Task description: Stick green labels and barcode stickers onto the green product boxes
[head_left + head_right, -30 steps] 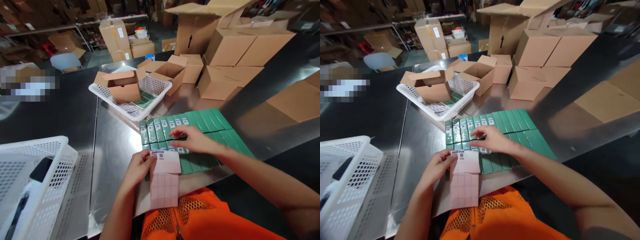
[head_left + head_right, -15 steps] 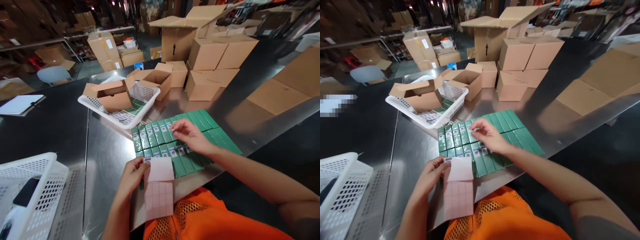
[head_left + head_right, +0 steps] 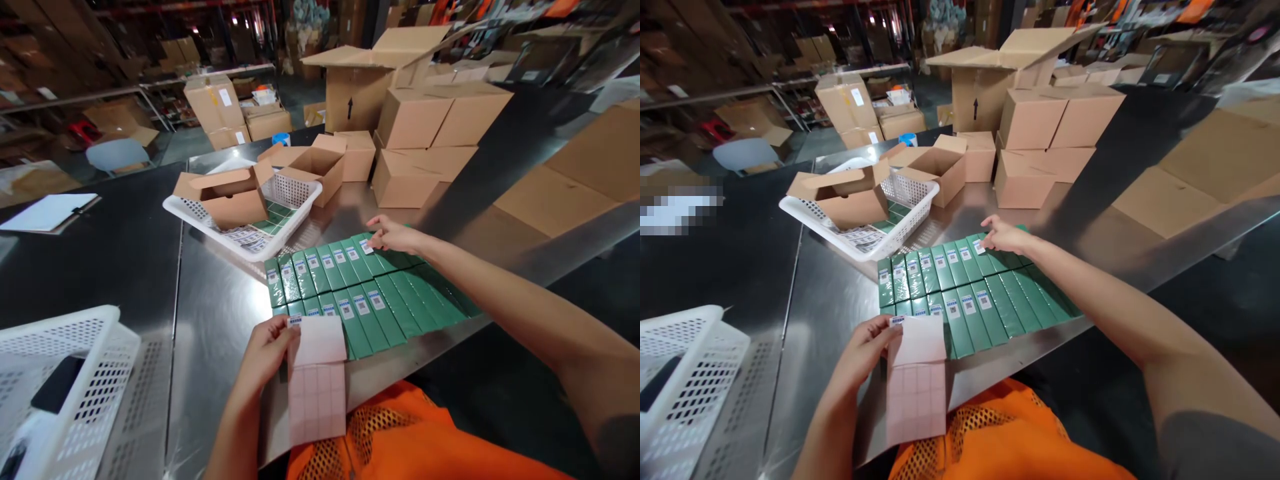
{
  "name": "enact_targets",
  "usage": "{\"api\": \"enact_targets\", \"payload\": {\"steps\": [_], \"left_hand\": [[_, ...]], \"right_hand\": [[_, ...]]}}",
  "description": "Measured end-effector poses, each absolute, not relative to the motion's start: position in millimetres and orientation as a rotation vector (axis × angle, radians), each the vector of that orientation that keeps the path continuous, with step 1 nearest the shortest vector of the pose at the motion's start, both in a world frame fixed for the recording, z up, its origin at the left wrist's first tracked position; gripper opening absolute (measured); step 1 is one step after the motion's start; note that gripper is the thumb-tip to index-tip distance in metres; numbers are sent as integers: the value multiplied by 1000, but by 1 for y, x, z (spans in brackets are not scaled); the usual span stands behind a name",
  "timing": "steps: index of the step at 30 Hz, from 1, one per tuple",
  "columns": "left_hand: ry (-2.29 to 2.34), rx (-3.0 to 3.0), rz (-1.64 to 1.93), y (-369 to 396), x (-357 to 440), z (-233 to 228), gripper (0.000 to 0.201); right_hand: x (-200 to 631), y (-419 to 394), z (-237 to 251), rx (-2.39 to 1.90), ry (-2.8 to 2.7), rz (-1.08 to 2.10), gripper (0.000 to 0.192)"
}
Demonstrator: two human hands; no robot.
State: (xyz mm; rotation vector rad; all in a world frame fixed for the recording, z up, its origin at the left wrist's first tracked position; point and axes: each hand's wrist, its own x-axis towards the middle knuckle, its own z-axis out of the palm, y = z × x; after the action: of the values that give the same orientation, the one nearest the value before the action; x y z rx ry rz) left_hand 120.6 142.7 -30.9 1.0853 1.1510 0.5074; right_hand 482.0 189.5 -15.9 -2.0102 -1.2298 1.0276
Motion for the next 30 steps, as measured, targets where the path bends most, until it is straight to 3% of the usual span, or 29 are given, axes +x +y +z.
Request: {"api": "enact_targets", "payload": {"steps": [6,12,15,18,24,28,30], "left_hand": [[1149,1135,496,141,120,-29,32],[1143,1140,499,142,119,-31,31],[1131,1170,512,142,118,-33,26],[1116,1179,516,141,118,-34,24],[1093,1178,517,143,118,-34,26],[1109,1102,553,144,116,-35,29],[1106,1054,566,145,115,-36,32]], "right_hand": [[479,197,-20,-2180,-1325,902,55],[478,202,-4,-2341,-1466,583,68],[457,186,4,-2258,-1589,460,54],[413,157,4,-1908,-1781,461,31],[332,123,-12,-1358,-2104,612,27],[315,123,-28,-1237,-2205,344,12],[313,118,-32,-1123,-2264,150,13]]}}
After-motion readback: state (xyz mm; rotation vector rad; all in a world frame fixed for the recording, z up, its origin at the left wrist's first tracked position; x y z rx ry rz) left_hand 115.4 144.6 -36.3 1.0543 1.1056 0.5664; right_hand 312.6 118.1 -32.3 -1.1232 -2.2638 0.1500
